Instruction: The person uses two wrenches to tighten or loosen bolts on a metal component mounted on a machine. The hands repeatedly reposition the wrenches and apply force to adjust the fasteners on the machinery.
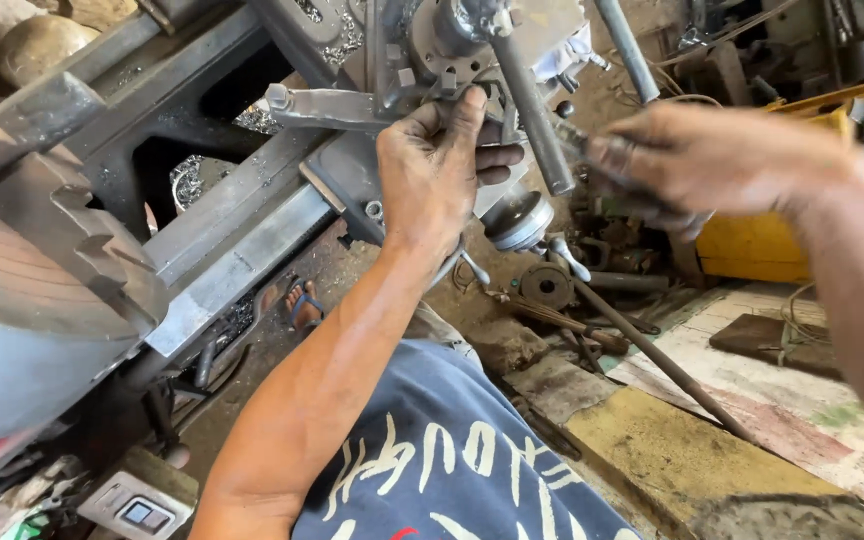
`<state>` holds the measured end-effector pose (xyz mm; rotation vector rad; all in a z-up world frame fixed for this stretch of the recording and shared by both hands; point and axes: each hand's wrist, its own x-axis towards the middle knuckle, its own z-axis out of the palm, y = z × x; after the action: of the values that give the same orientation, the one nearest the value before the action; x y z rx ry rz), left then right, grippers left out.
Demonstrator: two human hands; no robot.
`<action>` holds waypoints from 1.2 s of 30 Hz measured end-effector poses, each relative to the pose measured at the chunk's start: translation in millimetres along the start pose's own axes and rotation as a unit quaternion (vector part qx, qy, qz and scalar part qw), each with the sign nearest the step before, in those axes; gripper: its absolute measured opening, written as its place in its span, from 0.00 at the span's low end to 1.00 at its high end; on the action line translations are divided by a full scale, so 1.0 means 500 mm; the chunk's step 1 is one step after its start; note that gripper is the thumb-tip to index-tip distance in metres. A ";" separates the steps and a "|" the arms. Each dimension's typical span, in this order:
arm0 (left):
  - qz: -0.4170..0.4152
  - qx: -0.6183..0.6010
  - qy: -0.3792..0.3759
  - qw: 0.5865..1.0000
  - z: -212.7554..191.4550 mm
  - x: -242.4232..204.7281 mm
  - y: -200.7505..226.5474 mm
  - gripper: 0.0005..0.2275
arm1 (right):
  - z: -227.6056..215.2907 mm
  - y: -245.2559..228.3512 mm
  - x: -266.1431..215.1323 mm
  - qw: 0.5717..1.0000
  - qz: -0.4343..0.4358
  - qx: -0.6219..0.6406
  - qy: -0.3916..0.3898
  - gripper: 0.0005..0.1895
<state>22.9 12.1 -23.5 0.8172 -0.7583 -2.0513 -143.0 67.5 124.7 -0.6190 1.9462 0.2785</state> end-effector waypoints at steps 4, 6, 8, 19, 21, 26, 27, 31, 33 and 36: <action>0.024 0.033 -0.026 0.999 -0.014 0.011 -0.003 0.17 | 0.027 0.012 -0.003 0.996 -0.024 -0.047 0.068 0.18; -0.006 0.051 -0.029 0.998 -0.009 0.006 0.008 0.20 | 0.009 -0.017 -0.024 0.996 0.025 -0.060 0.053 0.25; 0.000 0.061 -0.032 0.998 -0.015 0.015 0.000 0.19 | 0.029 -0.020 -0.030 0.997 0.020 -0.056 0.050 0.25; 0.000 -0.069 0.030 0.997 -0.199 -0.023 -0.057 0.07 | 0.202 0.022 -0.039 0.881 -0.124 0.456 -0.015 0.17; 0.094 0.041 0.067 0.992 -0.249 0.009 -0.062 0.17 | 0.247 0.009 -0.040 0.774 -0.216 0.589 -0.087 0.12; 0.082 -0.107 0.064 0.989 -0.231 0.089 -0.050 0.15 | 0.342 -0.077 -0.043 0.635 -0.263 0.720 -0.094 0.11; 0.086 -0.118 0.069 0.987 -0.232 0.095 -0.051 0.17 | 0.360 -0.102 -0.045 0.589 -0.295 0.748 -0.086 0.14; 0.088 -0.123 0.076 0.986 -0.234 0.091 -0.045 0.17 | 0.394 -0.194 -0.040 0.543 -0.277 0.790 -0.062 0.18; 0.116 -0.080 0.050 0.989 -0.229 0.092 -0.037 0.15 | 0.409 -0.237 -0.023 0.518 -0.275 0.810 0.003 0.18; 0.127 -0.063 0.033 0.989 -0.238 0.109 -0.051 0.08 | 0.436 -0.303 0.022 0.447 -0.271 0.848 0.080 0.23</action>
<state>75.1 -47.0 -131.1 0.6772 -0.6528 -1.8156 103.0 35.4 29.6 0.2313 1.0851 -1.9983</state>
